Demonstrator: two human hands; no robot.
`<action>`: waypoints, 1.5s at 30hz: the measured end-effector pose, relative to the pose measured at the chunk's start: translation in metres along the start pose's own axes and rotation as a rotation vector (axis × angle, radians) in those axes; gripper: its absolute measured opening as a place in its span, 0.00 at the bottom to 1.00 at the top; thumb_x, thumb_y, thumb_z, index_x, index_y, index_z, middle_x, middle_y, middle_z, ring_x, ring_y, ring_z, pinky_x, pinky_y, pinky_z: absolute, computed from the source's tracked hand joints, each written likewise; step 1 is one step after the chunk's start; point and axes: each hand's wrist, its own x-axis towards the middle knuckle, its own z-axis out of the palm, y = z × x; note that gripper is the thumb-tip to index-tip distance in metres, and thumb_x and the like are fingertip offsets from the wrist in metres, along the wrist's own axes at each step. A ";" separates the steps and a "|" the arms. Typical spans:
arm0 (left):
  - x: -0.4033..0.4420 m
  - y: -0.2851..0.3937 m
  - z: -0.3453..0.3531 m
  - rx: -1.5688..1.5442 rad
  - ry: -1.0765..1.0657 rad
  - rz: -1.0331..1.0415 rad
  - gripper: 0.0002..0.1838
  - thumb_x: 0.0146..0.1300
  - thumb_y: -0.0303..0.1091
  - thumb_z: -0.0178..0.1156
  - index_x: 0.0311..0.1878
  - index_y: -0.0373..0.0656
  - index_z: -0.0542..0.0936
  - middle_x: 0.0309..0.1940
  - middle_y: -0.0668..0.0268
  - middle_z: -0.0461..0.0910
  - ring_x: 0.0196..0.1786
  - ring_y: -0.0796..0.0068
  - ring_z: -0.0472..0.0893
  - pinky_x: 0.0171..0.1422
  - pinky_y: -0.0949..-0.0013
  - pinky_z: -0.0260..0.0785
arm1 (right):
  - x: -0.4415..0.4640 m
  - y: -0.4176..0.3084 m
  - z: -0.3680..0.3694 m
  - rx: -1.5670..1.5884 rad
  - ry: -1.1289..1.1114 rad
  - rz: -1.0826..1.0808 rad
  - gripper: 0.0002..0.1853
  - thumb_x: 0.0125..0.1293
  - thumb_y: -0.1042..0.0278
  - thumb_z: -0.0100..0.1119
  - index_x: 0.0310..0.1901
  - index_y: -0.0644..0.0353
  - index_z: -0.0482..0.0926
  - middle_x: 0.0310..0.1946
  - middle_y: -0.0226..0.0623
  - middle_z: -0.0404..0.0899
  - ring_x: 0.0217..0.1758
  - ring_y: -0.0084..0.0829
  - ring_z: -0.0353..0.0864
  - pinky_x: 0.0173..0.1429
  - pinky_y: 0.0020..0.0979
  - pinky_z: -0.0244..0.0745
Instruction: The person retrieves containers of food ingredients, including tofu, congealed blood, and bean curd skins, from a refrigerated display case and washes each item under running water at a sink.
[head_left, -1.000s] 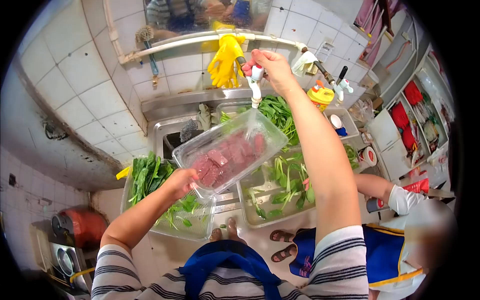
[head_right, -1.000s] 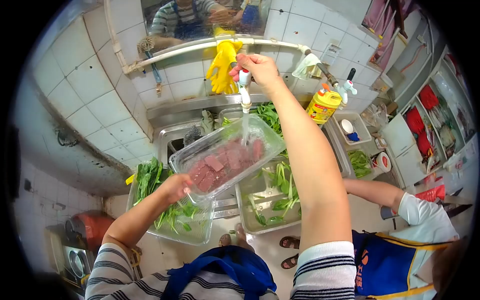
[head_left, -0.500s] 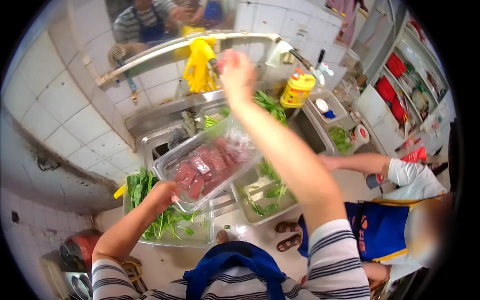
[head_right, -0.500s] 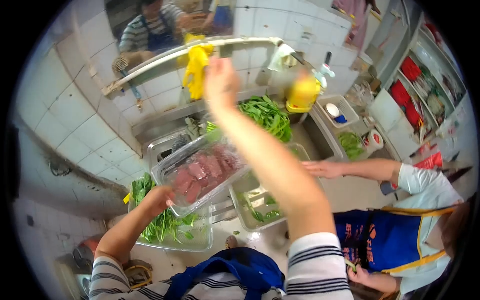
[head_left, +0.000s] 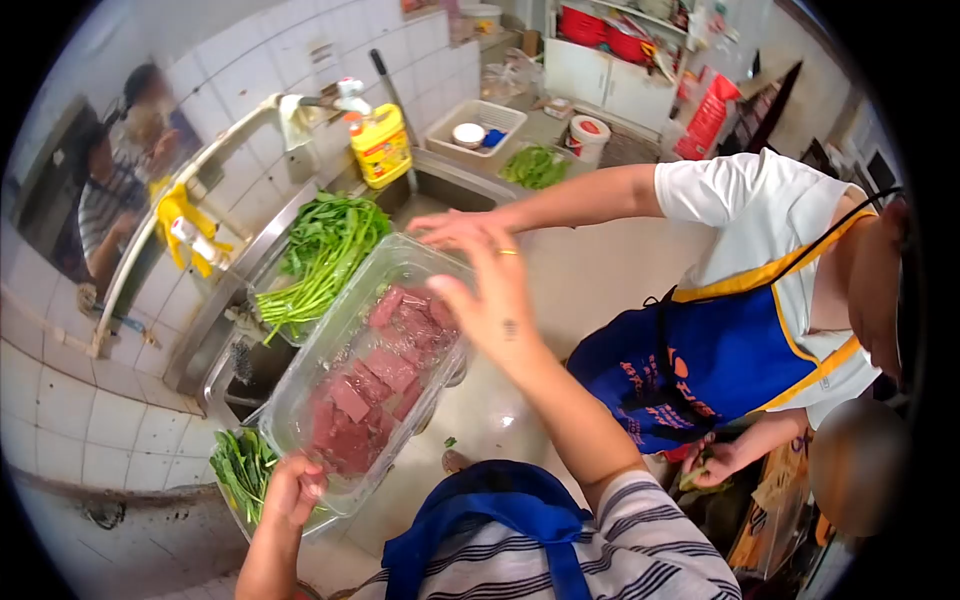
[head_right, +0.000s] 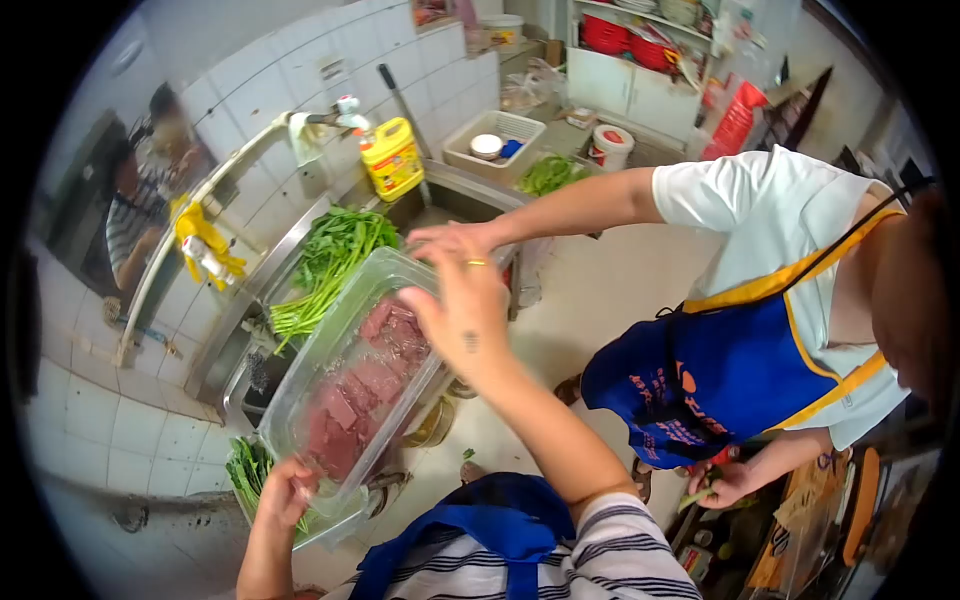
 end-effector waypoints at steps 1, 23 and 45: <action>0.003 -0.008 0.010 -0.048 -0.027 -0.079 0.01 0.43 0.24 0.50 0.21 0.38 0.68 0.11 0.67 0.65 0.13 0.76 0.64 0.18 0.75 0.55 | -0.014 0.019 -0.022 -0.147 0.117 0.087 0.24 0.46 0.64 0.63 0.45 0.65 0.70 0.50 0.51 0.63 0.50 0.47 0.67 0.54 0.39 0.62; 0.124 -0.081 0.208 0.318 -0.272 -0.150 0.12 0.48 0.24 0.53 0.38 0.33 0.70 0.19 0.64 0.72 0.16 0.74 0.72 0.20 0.75 0.65 | -0.150 0.138 -0.103 0.864 0.221 1.333 0.28 0.48 0.72 0.50 0.55 0.58 0.59 0.42 0.36 0.70 0.43 0.30 0.71 0.41 0.32 0.69; 0.392 -0.087 0.673 0.517 -0.388 -0.212 0.08 0.49 0.30 0.52 0.32 0.37 0.74 0.19 0.67 0.72 0.18 0.77 0.70 0.20 0.79 0.60 | 0.056 0.553 -0.310 0.719 0.332 1.306 0.22 0.48 0.71 0.49 0.49 0.64 0.65 0.35 0.34 0.71 0.33 0.26 0.73 0.35 0.29 0.71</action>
